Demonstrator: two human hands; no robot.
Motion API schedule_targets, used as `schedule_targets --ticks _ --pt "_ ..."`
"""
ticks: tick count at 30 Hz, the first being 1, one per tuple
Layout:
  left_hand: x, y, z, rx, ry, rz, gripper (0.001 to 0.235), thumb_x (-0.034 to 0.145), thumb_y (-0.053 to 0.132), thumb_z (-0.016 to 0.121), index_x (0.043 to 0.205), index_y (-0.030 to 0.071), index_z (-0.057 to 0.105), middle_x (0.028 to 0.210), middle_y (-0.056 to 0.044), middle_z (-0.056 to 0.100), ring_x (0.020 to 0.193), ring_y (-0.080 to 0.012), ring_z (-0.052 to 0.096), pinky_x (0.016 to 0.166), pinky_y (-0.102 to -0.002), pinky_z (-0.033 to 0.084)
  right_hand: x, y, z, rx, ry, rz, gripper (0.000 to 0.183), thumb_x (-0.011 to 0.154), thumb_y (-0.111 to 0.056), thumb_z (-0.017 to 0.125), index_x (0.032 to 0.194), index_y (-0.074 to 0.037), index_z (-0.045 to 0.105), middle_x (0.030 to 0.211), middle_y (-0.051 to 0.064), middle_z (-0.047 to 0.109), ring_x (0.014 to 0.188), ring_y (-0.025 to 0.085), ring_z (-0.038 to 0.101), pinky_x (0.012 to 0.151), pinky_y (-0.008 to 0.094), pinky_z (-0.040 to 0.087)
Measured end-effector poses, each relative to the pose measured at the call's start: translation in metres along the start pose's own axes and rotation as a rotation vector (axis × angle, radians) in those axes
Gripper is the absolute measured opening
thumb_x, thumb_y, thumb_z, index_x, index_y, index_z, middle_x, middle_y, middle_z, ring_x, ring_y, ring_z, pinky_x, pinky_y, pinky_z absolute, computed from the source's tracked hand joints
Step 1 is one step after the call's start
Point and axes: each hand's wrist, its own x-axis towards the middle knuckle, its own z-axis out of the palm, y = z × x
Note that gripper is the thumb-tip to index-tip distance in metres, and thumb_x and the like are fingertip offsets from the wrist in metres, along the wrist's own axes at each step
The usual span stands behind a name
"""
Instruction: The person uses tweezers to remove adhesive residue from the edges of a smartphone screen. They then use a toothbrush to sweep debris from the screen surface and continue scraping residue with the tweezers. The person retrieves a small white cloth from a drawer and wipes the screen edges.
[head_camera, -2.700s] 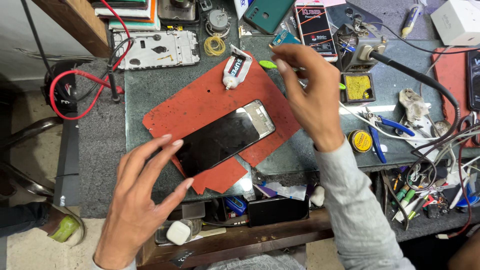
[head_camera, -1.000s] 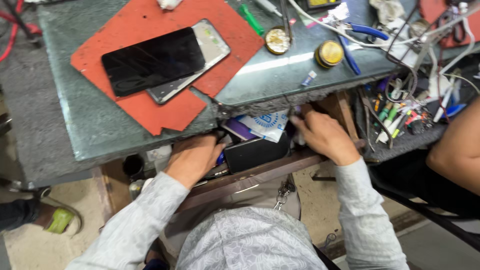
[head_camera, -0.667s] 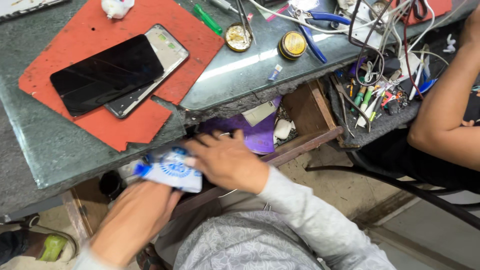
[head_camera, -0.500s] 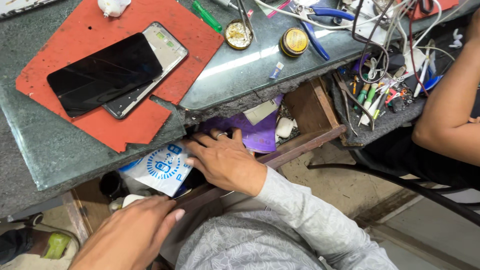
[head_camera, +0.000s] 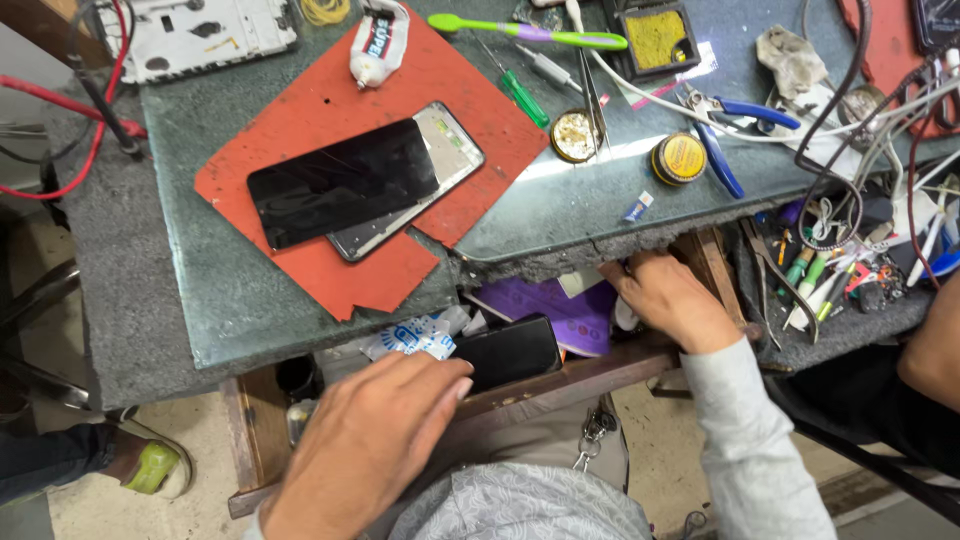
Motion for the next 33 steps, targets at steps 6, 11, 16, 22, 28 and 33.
schedule_targets --ticks 6,11,16,22,28,33 --pt "0.006 -0.007 0.015 -0.048 -0.106 0.009 0.018 0.091 0.018 0.066 0.104 0.007 0.072 0.090 -0.009 0.071 0.088 -0.0299 0.068 0.075 -0.043 0.053 0.061 0.055 0.035 -0.023 -0.103 -0.261 0.048 0.099 -0.037 0.052 0.136 -0.007 0.058 0.145 0.019 0.055 0.133 0.038 0.050 0.109 0.043 0.039" --pt "0.007 -0.013 0.023 -0.084 -0.138 0.041 0.017 0.092 0.017 0.067 0.104 0.006 0.071 0.089 -0.009 0.070 0.088 -0.0304 0.068 0.076 -0.043 0.053 0.067 0.058 0.040 -0.083 -0.072 -0.373 0.049 0.101 -0.042 0.053 0.136 -0.010 0.060 0.144 0.015 0.061 0.135 0.034 0.054 0.113 0.041 0.038" --pt "0.007 -0.014 0.026 -0.085 -0.139 0.088 0.015 0.093 0.015 0.067 0.103 0.005 0.071 0.087 -0.010 0.068 0.087 -0.0304 0.066 0.077 -0.043 0.053 0.030 -0.018 0.010 0.520 -0.480 0.169 0.066 0.081 -0.048 0.069 0.139 -0.016 0.061 0.132 0.009 0.070 0.111 0.027 0.070 0.093 0.039 0.058" --pt "0.003 -0.020 0.028 -0.058 -0.123 0.163 0.018 0.093 0.014 0.066 0.107 0.004 0.070 0.090 -0.010 0.068 0.088 -0.0297 0.067 0.077 -0.042 0.053 0.003 -0.118 0.010 0.381 -0.424 -0.402 0.066 0.091 -0.053 0.068 0.131 -0.001 0.057 0.117 0.018 0.069 0.105 0.028 0.067 0.088 0.041 0.053" --pt "-0.006 -0.029 0.030 -0.089 -0.121 0.005 0.021 0.094 0.017 0.066 0.111 0.007 0.072 0.097 -0.009 0.073 0.091 -0.0297 0.069 0.079 -0.042 0.054 -0.018 -0.127 0.004 0.237 -0.363 -0.415 0.061 0.092 -0.052 0.062 0.127 -0.002 0.055 0.093 0.022 0.064 0.091 0.039 0.064 0.077 0.048 0.050" --pt "-0.008 -0.037 0.039 -0.116 -0.083 -0.035 0.021 0.095 0.018 0.065 0.112 0.007 0.072 0.097 -0.009 0.075 0.092 -0.0290 0.072 0.079 -0.041 0.056 -0.018 -0.073 -0.023 -0.161 -0.174 -0.046 0.052 0.094 -0.055 0.060 0.110 -0.006 0.068 0.111 0.020 0.071 0.109 0.039 0.067 0.095 0.046 0.052"
